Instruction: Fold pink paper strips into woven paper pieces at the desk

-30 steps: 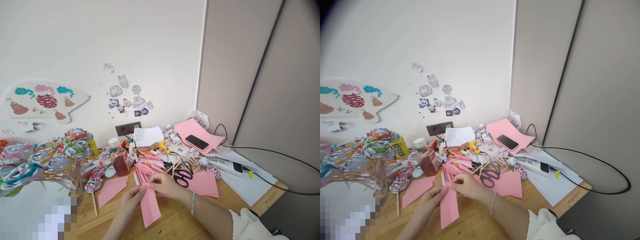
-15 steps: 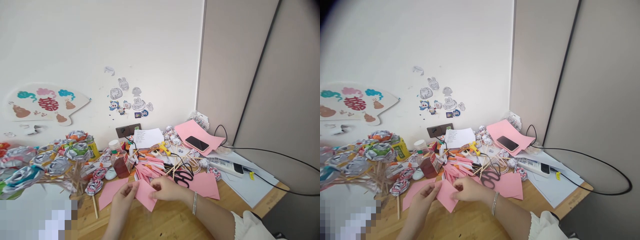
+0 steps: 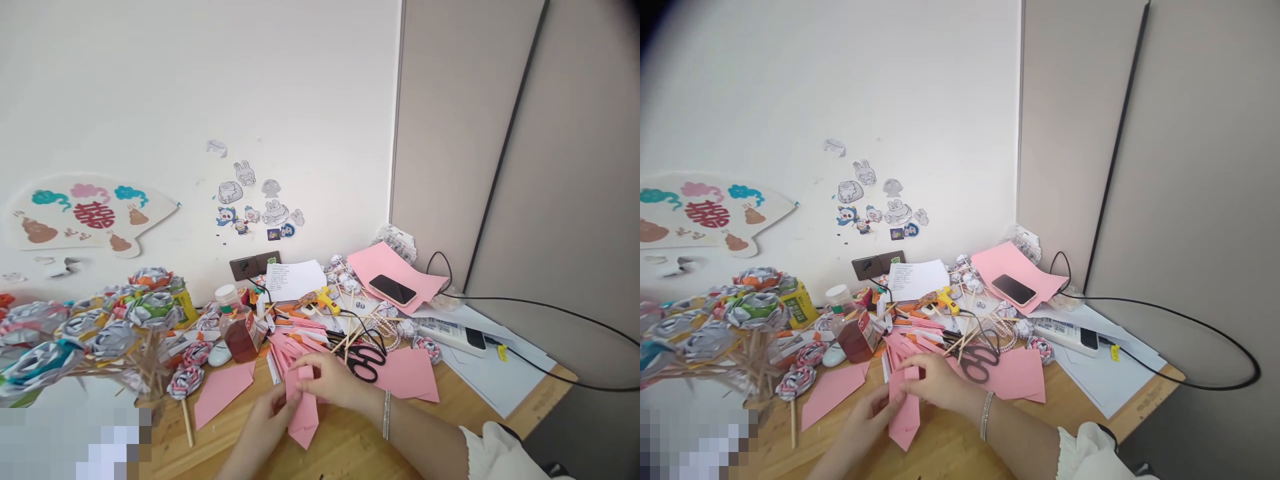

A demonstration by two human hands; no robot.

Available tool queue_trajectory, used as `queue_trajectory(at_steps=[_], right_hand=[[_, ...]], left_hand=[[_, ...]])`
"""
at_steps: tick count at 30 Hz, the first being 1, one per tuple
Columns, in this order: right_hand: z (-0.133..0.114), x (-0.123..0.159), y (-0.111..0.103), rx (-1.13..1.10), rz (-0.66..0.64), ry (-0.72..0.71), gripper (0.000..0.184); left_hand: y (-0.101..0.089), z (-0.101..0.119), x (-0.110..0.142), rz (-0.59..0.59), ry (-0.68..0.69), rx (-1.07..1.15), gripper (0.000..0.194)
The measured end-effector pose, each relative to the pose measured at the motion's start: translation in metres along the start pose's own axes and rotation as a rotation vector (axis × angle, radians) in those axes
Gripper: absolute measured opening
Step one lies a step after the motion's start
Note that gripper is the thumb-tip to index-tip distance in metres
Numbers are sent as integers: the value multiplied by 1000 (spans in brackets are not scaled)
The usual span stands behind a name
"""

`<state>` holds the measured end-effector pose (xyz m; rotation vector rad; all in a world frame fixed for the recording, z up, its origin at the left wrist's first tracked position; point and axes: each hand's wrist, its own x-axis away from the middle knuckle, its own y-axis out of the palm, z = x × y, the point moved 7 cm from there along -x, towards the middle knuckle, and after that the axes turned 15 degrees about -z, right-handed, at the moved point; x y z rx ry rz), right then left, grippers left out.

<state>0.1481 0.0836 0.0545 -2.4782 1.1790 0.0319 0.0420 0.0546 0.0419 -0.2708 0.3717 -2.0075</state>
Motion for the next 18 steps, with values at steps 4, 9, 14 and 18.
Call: queue_trajectory(at_steps=[4, 9, 14, 18], right_hand=[[3, -1, 2, -284, -5, -26, 34], [14, -5, 8, -557, -32, 28, 41], [20, -3, 15, -690, -9, 87, 35], [22, -1, 21, -813, -35, 122, 34]], left_hand=[[-14, 0, 2, 134, -6, -11, 29], [-17, 1, 4, 165, 9, -27, 23], [-15, 3, 8, 198, -13, -208, 25], [-14, 2, 8, 199, -16, -261, 24]])
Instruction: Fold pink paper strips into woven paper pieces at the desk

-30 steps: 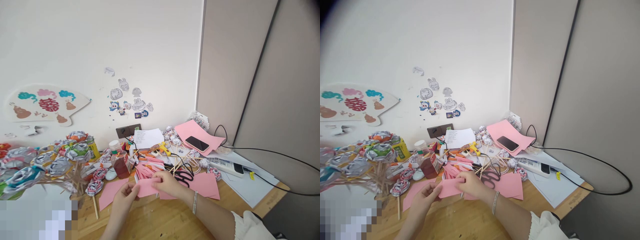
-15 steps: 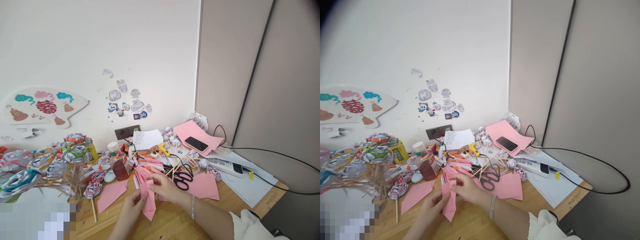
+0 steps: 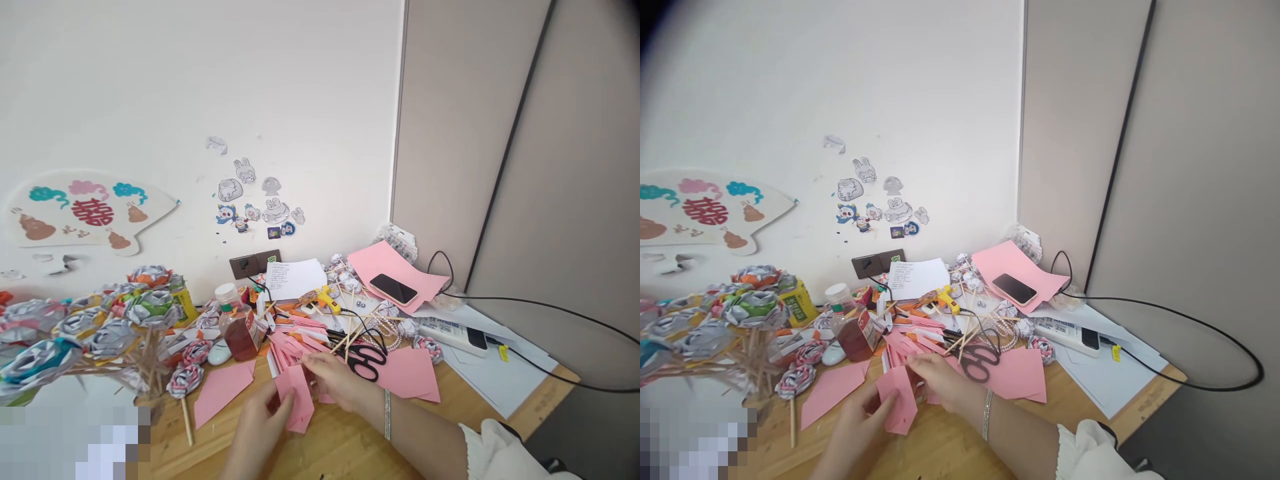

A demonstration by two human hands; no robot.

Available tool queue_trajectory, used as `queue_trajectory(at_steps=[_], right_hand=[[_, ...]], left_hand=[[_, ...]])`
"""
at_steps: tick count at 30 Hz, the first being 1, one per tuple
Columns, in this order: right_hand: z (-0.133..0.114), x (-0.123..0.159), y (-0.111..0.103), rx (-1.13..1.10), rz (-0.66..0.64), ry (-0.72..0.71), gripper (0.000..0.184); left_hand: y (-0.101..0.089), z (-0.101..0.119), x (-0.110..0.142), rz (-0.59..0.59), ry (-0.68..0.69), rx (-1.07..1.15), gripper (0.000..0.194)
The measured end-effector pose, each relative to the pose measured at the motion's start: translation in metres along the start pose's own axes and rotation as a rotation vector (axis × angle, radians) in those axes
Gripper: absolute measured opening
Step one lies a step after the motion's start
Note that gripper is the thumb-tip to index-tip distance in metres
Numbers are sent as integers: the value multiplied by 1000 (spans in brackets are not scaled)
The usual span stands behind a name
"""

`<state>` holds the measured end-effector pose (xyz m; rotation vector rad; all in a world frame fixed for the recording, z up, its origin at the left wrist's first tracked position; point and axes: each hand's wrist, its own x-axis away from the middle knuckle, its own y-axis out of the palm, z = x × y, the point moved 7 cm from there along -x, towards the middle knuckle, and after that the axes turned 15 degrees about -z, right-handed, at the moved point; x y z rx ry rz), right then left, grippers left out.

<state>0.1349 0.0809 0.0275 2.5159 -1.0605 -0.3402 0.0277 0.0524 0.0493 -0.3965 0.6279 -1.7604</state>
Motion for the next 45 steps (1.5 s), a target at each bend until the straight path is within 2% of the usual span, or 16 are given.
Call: queue_trajectory(at_steps=[3, 6, 10, 16, 23, 28, 34, 45], right_hand=[[-1, 1, 1, 69, -21, 23, 30], [-5, 1, 2, 146, -38, -17, 30], [-5, -1, 4, 190, -91, -31, 32], [-4, 1, 7, 221, -116, 15, 33], [-14, 7, 13, 342, -83, 1, 32], [-19, 7, 15, 406, -46, -54, 29], [-17, 5, 8, 406, 22, -41, 32], [-8, 3, 2, 291, 61, -57, 34]], left_hand=[[-1, -3, 0, 33, -8, -73, 24], [0, -5, 1, 37, -12, -115, 23], [1, -2, 1, -8, -7, -68, 21], [2, 2, 1, -23, 11, -22, 30], [-4, 0, 4, 87, -6, -52, 31], [0, 4, 3, 50, 17, 18, 30], [2, 10, 3, 2, 30, 117, 29], [2, 13, 5, 0, 23, 120, 29]])
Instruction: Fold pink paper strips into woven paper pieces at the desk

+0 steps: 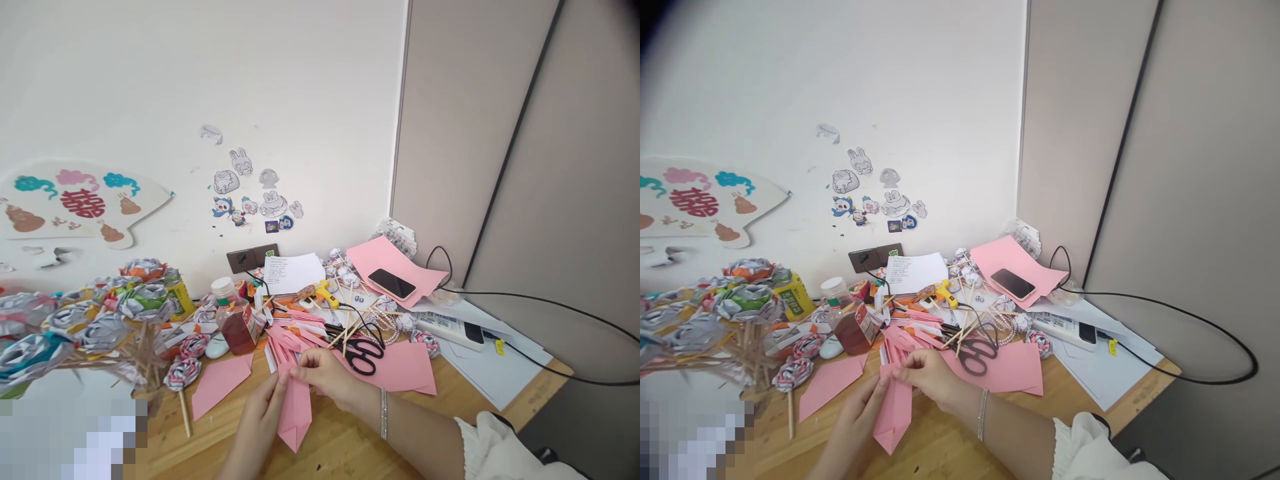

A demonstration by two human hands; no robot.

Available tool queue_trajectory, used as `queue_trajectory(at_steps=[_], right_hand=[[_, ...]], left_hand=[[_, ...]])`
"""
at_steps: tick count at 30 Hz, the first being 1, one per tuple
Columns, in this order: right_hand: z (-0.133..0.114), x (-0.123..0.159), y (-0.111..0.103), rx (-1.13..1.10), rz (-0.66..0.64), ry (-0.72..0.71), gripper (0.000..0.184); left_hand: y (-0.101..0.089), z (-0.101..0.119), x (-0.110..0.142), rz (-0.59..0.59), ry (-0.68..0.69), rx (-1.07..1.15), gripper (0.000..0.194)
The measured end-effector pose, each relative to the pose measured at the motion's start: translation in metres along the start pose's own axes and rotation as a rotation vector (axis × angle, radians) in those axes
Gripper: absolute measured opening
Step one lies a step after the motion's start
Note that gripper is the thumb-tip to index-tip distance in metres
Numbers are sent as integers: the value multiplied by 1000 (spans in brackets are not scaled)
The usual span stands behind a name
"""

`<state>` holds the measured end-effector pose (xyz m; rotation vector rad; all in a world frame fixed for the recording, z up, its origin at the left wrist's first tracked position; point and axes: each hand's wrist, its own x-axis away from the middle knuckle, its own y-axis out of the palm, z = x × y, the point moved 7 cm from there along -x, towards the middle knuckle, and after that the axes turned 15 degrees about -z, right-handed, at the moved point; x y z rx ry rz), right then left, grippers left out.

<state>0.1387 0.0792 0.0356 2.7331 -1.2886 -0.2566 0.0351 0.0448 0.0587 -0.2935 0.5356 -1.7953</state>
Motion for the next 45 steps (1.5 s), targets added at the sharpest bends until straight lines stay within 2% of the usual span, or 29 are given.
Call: queue_trajectory(at_steps=[6, 13, 21, 28, 32, 39, 45], right_hand=[[-5, 2, 2, -5, 1, -22, 31], [5, 2, 2, -134, -33, 70, 22], [7, 1, 5, -184, -15, 27, 23], [-13, 3, 5, 203, -122, -92, 38], [-18, 4, 7, 413, -163, -92, 43], [-16, 4, 6, 452, -143, -95, 45], [-15, 3, 6, 433, -159, -87, 40]], left_hand=[[2, -3, -1, 3, -11, -17, 31], [11, 2, 0, -80, -25, 1, 33], [10, 7, 0, -97, -26, 35, 33], [6, 1, -1, -50, -27, 34, 34], [2, -3, 0, -13, -28, 33, 34], [-1, -3, 0, 24, -29, 55, 35], [-10, -3, 0, 117, -38, 139, 37]])
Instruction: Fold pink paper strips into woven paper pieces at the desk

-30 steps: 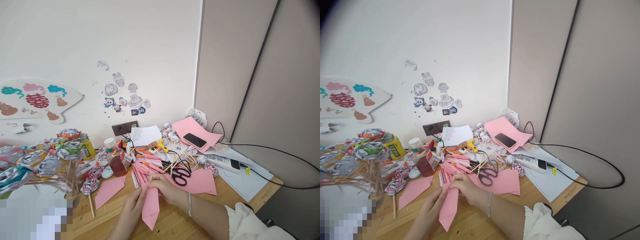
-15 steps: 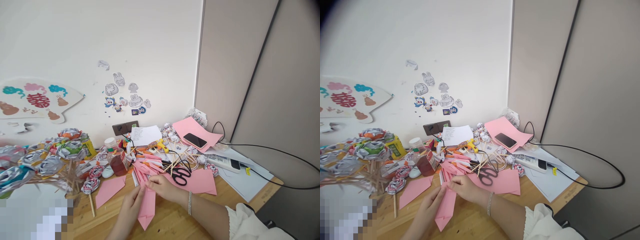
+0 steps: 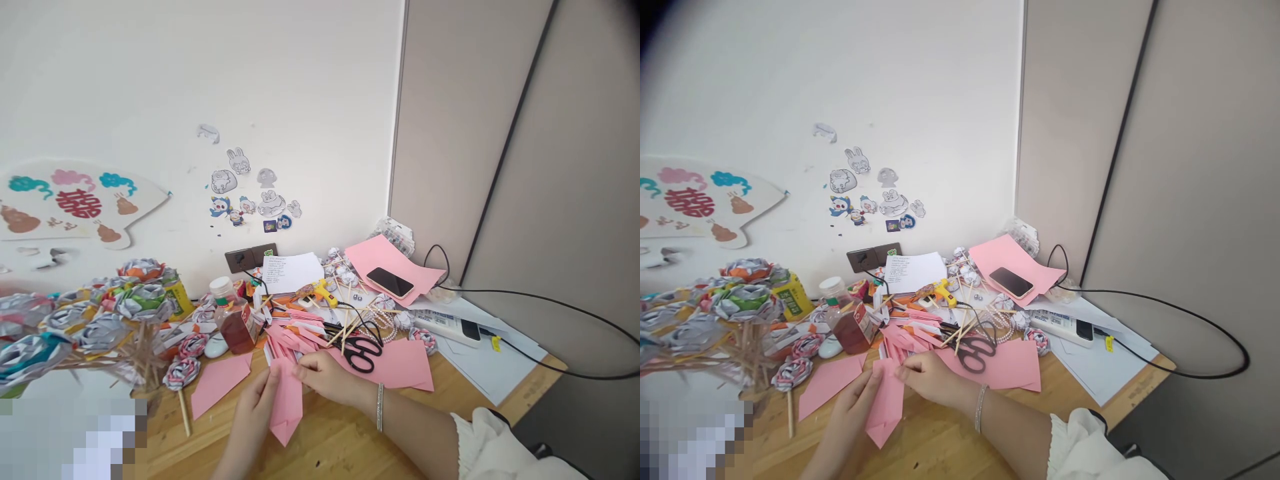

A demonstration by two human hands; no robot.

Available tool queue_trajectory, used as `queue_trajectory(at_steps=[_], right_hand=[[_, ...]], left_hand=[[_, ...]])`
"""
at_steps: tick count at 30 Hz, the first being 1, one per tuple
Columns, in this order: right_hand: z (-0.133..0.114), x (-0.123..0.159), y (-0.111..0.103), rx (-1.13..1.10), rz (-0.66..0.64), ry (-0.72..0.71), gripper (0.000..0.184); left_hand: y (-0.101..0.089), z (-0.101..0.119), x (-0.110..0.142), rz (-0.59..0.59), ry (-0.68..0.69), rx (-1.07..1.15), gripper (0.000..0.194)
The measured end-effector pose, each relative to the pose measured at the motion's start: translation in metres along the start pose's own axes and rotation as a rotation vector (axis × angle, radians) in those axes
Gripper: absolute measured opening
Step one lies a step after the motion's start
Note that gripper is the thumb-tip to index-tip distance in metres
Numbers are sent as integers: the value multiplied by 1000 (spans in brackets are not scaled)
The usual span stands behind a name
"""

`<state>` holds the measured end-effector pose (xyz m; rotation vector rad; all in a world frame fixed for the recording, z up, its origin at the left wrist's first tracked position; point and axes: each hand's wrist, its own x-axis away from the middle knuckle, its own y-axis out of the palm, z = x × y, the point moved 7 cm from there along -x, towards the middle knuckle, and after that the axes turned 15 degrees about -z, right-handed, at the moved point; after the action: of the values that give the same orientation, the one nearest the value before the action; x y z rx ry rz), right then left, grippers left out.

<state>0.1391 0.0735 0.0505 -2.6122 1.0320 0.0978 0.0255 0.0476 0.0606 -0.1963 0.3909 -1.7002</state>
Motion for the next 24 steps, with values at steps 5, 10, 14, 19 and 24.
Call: queue_trajectory(at_steps=[5, 10, 14, 19, 24], right_hand=[[-6, 4, -2, -24, -20, -1, 38], [-11, 5, 0, -27, -83, -12, 38], [-11, 4, 2, 7, -114, 3, 39], [-10, 4, 1, -6, -108, 1, 37], [-7, 5, 2, -20, -124, 23, 38]], left_hand=[[6, -19, -5, -77, -133, 341, 34], [19, -26, -4, -234, -203, 723, 33], [25, -23, 5, -266, -309, 792, 25], [32, -19, 4, -336, -314, 877, 28], [30, -28, -3, -339, -279, 745, 26]])
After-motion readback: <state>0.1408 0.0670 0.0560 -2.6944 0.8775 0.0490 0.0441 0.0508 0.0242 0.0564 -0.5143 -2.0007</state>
